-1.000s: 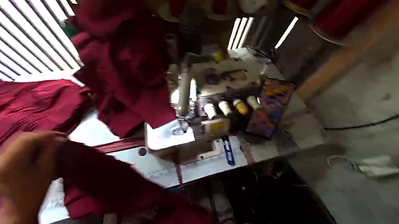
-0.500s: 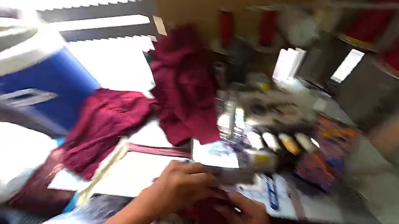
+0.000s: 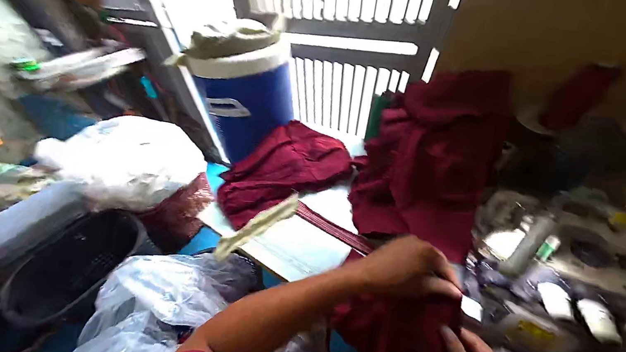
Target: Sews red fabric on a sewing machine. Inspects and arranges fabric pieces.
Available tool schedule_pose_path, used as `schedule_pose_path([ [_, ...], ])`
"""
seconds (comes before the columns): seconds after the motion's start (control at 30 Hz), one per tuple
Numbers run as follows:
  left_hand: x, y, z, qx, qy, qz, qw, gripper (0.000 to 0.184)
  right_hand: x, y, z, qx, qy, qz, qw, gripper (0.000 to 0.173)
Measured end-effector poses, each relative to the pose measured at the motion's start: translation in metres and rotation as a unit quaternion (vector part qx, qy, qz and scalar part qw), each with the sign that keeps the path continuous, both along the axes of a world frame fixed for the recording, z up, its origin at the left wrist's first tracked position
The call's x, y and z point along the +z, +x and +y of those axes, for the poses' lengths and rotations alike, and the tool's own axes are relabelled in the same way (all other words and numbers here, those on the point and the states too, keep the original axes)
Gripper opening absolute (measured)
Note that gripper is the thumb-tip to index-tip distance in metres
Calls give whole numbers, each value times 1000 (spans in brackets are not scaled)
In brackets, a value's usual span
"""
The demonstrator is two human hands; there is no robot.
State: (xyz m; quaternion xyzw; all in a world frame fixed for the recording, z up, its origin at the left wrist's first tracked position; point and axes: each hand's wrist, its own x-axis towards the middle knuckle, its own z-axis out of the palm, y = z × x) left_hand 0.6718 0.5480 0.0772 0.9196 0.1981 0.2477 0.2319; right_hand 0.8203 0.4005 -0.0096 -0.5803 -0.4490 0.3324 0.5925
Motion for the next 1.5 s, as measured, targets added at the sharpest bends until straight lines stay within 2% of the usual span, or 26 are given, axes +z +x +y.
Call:
schedule_pose_path([
  [0.17, -10, 8, 7, 22, 0, 36, 999, 13, -15, -3, 5, -7, 29, 25, 999, 16],
  [0.3, -17, 11, -15, 116, 46, -23, 992, 15, -17, -5, -4, -70, 53, -25, 996, 11],
  [0.33, -21, 11, -26, 142, 77, -30, 986, 12, -14, -7, -8, -84, 62, -33, 994, 14],
  [0.37, -27, 11, -40, 168, 111, -24, 979, 14, -9, -9, -13, -87, 66, -40, 993, 25],
  [0.43, -39, 11, -67, 202, 146, 1, 968, 25, 1, -10, -21, -66, 52, -94, 992, 41],
  [0.53, -52, 11, -90, 201, 140, 11, 969, 34, 11, -9, -22, -2, 30, -160, 987, 48],
  [0.63, -58, 14, -88, 208, 120, -4, 971, 35, 13, -5, -12, 9, 28, -153, 988, 51],
  [0.83, -58, 21, -73, 212, 98, -4, 972, 34, 12, -9, -10, -82, 61, -208, 973, 37],
  [0.97, -54, 24, -67, 198, 85, 6, 976, 35, 15, -11, -7, -113, 49, -207, 970, 36],
  [1.13, -53, 26, -68, 205, 98, 16, 974, 37, 17, -14, -5, -127, 45, -207, 969, 36],
  [1.5, -42, 19, -48, 149, 99, 39, 983, 38, 10, -15, -3, -137, 46, -222, 964, 34],
])
